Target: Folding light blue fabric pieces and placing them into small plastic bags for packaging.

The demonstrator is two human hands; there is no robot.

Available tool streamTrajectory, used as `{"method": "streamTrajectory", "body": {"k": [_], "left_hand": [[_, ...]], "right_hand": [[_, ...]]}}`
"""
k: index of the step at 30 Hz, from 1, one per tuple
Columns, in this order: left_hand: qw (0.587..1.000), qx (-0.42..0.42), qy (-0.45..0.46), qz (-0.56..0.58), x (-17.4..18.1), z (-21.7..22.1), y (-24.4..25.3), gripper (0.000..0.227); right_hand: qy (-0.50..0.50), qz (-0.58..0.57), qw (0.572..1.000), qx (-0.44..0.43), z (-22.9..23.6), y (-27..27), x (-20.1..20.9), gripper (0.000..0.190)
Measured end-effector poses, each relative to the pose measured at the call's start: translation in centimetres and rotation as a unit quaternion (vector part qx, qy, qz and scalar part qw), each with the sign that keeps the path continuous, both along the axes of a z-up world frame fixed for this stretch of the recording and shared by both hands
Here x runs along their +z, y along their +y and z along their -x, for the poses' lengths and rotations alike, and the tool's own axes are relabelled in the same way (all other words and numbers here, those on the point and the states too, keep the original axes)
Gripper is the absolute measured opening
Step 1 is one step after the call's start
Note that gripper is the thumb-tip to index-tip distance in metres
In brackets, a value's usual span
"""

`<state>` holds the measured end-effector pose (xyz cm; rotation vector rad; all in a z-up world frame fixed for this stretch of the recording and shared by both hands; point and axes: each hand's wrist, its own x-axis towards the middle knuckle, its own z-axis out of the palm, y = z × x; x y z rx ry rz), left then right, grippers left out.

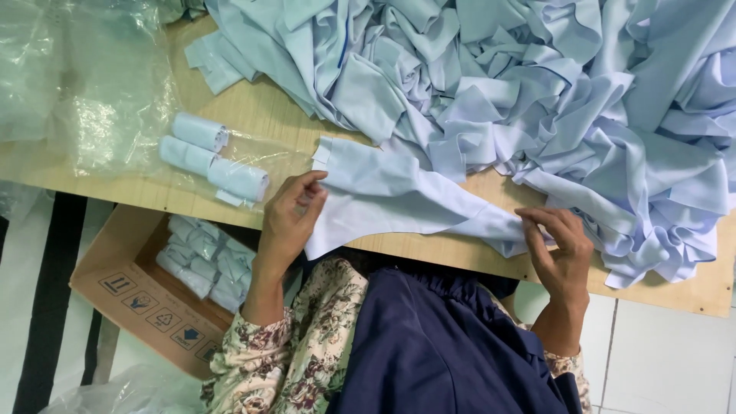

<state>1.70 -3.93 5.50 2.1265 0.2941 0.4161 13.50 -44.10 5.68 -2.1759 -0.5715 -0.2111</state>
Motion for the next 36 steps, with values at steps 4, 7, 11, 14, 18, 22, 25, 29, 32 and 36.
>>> {"method": "streamTrajectory", "body": {"k": [4, 7, 11, 14, 18, 22, 25, 29, 32, 36], "left_hand": [[0.994, -0.092, -0.032, -0.058, 1.5, -3.1, -1.7, 0.034], [0.990, -0.099, -0.024, -0.101, 0.1, -4.3, -2.0, 0.034], [0.988, -0.098, -0.050, -0.106, -2.0, -4.3, -1.2, 0.029], [0.988, -0.095, -0.059, -0.103, -2.3, -4.4, -0.9, 0.025], [0.989, -0.081, -0.067, -0.106, -3.1, -4.3, -1.0, 0.023], [0.987, -0.079, -0.084, -0.111, -4.1, -4.6, -0.8, 0.022], [0.993, -0.074, -0.039, -0.086, -4.3, -4.4, -0.7, 0.024], [0.992, -0.074, -0.042, -0.091, -4.2, -4.4, -0.6, 0.023], [0.993, -0.075, -0.041, -0.086, -4.2, -4.3, -0.6, 0.023], [0.994, -0.075, -0.040, -0.066, -3.6, -4.4, -0.8, 0.022]], "right_hand": [[-0.043, 0.040, 0.998, 0.031, -1.9, 3.1, 1.5, 0.023], [-0.115, 0.093, 0.986, 0.080, -4.5, 5.1, 0.8, 0.029], [-0.261, 0.267, 0.922, 0.104, -7.4, 7.3, -0.3, 0.030], [-0.212, 0.283, 0.920, 0.170, -9.5, 9.5, 0.4, 0.039], [-0.126, 0.239, 0.928, 0.255, -13.0, 10.9, -0.1, 0.046], [-0.143, 0.230, 0.926, 0.263, -16.7, 12.0, 2.5, 0.042], [-0.198, 0.161, 0.936, 0.242, -19.6, 12.4, 3.9, 0.043], [-0.315, 0.255, 0.911, 0.073, -22.4, 12.1, 5.1, 0.044], [-0.238, 0.319, 0.916, 0.051, -21.8, 11.8, 7.0, 0.059], [-0.312, 0.291, 0.902, 0.066, -20.0, 11.1, 7.6, 0.054]]}}
